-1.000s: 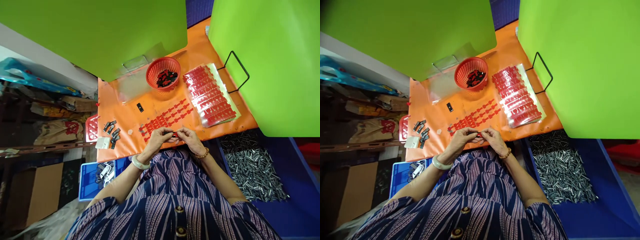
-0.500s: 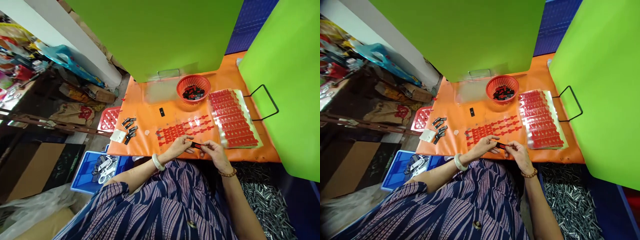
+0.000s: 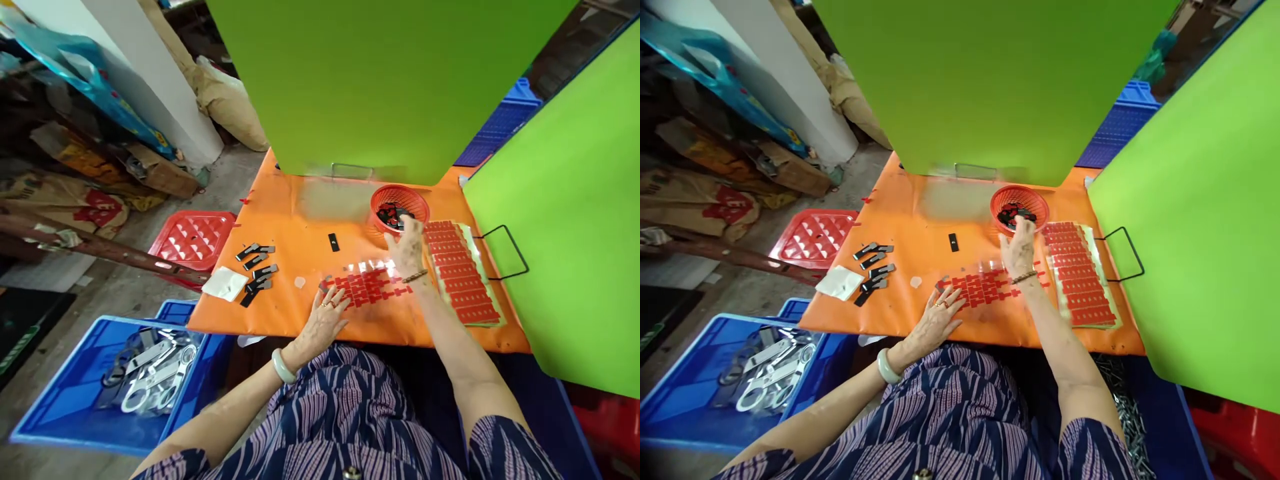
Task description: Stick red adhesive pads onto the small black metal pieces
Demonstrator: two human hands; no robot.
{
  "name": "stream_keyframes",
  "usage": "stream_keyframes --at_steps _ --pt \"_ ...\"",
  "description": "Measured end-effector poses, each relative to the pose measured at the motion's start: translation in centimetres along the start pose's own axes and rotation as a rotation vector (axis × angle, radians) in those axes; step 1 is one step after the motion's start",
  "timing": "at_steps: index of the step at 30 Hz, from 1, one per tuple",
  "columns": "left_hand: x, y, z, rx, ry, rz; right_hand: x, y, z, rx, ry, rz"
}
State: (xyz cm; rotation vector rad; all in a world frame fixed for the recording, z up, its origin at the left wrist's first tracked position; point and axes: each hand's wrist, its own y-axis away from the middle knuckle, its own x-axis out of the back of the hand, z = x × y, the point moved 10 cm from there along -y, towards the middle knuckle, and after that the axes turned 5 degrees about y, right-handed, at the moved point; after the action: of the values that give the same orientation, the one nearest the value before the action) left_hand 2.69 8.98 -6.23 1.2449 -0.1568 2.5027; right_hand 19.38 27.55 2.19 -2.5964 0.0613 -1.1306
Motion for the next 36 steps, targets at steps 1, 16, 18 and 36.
stream_keyframes --at_steps 1,16,18,36 --pt "0.0 0.2 -0.3 -0.020 0.000 -0.016 -1.7 -0.1 -0.8 -0.011 0.076 -0.013" --pt "2.5 2.5 -2.3 0.019 0.085 0.112 -16.9 0.6 -8.7 0.081 0.515 -0.593" --pt "2.6 2.7 -2.3 0.033 0.114 0.150 -17.3 0.5 -8.7 0.061 0.495 -0.603" --pt "5.0 4.3 -4.8 0.514 1.090 0.499 -12.0 6.0 -5.2 -0.354 -0.687 -0.429"
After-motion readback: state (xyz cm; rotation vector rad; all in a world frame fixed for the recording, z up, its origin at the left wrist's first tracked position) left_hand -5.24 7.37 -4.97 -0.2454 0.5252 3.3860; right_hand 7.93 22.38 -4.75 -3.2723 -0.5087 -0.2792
